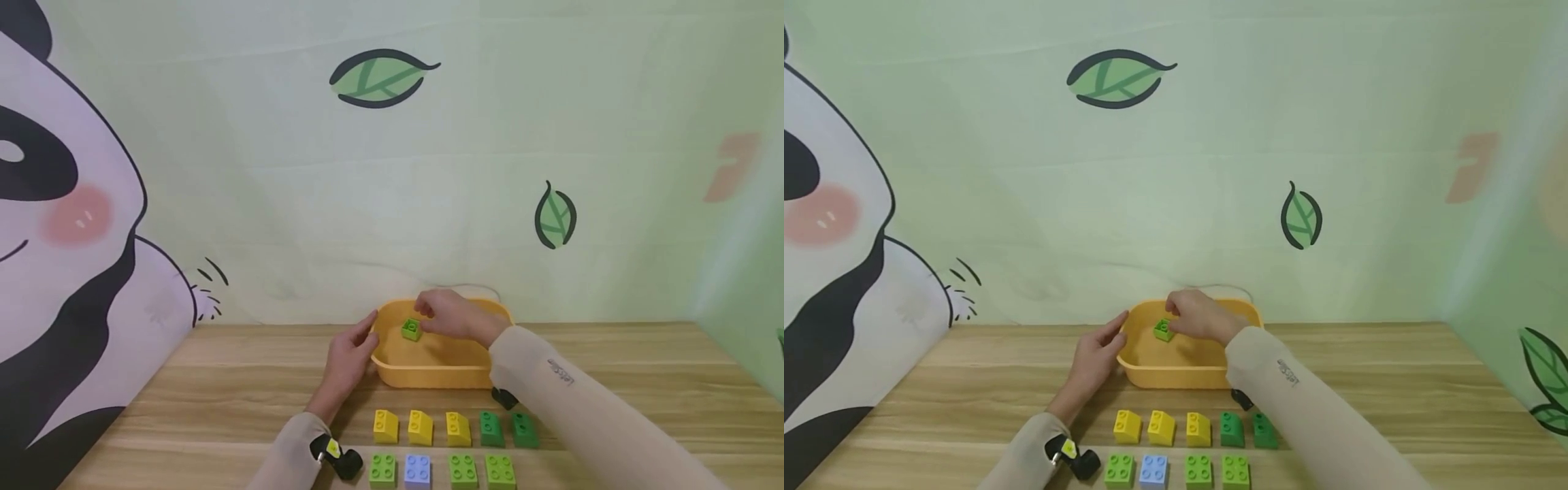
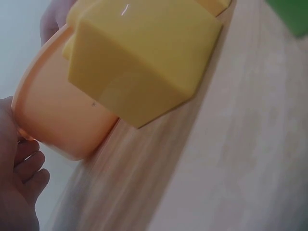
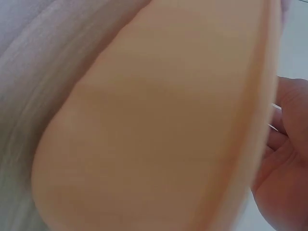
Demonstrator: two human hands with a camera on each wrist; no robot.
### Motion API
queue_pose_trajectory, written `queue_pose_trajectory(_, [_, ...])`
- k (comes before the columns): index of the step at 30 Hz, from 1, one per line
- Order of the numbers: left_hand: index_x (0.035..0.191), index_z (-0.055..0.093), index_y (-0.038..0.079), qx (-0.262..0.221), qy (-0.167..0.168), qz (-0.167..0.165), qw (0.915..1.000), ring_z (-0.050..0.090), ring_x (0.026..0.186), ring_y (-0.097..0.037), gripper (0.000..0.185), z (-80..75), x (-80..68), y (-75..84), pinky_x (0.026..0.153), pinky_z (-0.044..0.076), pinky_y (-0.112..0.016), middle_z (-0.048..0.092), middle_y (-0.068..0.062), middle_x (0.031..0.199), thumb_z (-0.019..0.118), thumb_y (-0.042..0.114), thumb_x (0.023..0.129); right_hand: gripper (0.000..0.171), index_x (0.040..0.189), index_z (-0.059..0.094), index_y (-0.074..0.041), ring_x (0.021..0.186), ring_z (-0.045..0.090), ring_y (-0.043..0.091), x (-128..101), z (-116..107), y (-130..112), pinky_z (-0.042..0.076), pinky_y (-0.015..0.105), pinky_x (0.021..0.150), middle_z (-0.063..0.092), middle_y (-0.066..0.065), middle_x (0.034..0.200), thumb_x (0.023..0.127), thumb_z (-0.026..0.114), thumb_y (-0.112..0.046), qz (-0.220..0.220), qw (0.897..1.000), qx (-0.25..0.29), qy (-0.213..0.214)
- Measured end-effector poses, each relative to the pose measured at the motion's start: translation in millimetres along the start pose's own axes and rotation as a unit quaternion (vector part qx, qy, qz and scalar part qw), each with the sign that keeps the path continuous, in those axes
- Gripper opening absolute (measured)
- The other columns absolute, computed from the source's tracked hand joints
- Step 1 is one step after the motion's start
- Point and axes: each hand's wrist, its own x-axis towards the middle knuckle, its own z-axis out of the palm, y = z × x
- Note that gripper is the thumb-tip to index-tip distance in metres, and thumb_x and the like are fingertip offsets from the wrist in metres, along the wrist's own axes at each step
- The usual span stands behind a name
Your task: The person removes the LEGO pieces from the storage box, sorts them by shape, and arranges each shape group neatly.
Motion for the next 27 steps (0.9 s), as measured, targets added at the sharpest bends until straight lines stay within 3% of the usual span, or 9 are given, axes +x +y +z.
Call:
queue_pose_trajectory(10, [0.149,0.061,0.004,0.003,-0.001,-0.001,1.0,0.054,0.139,-0.029,0.046,-0.1,-0.8,1.4,0.112,0.047,-0.047,0.059,-0.014,0.149,0.06,0.007,0.103,0.034,0.129,0.066,0.002,0.116,0.065,0.028,16.3,16.5,1.7,0.054,0.043,0.105,0.07,0.014,0.125,0.099,0.074,-0.012,0.053,0.998,0.004,-0.025])
queue_pose_trajectory(20, [0.148,0.061,0.004,-0.003,0.001,-0.003,1.0,0.057,0.133,-0.025,0.046,-1.3,-0.3,-0.1,0.111,0.049,-0.046,0.06,-0.013,0.149,0.06,0.007,0.102,0.036,0.131,0.065,0.004,0.113,0.066,0.029,25.9,24.7,-6.4,0.054,0.044,0.104,0.071,0.016,0.122,0.1,0.074,-0.012,0.047,0.998,-0.045,-0.026])
queue_pose_trajectory(27, [0.148,0.062,0.004,0.0,0.0,0.005,1.0,0.056,0.137,-0.027,0.046,-2.1,-0.1,-0.8,0.112,0.047,-0.048,0.06,-0.013,0.148,0.06,0.006,0.102,0.034,0.128,0.066,0.003,0.11,0.064,0.027,29.4,26.1,-11.2,0.053,0.044,0.104,0.07,0.015,0.121,0.097,0.076,-0.007,0.071,0.995,-0.064,-0.038])
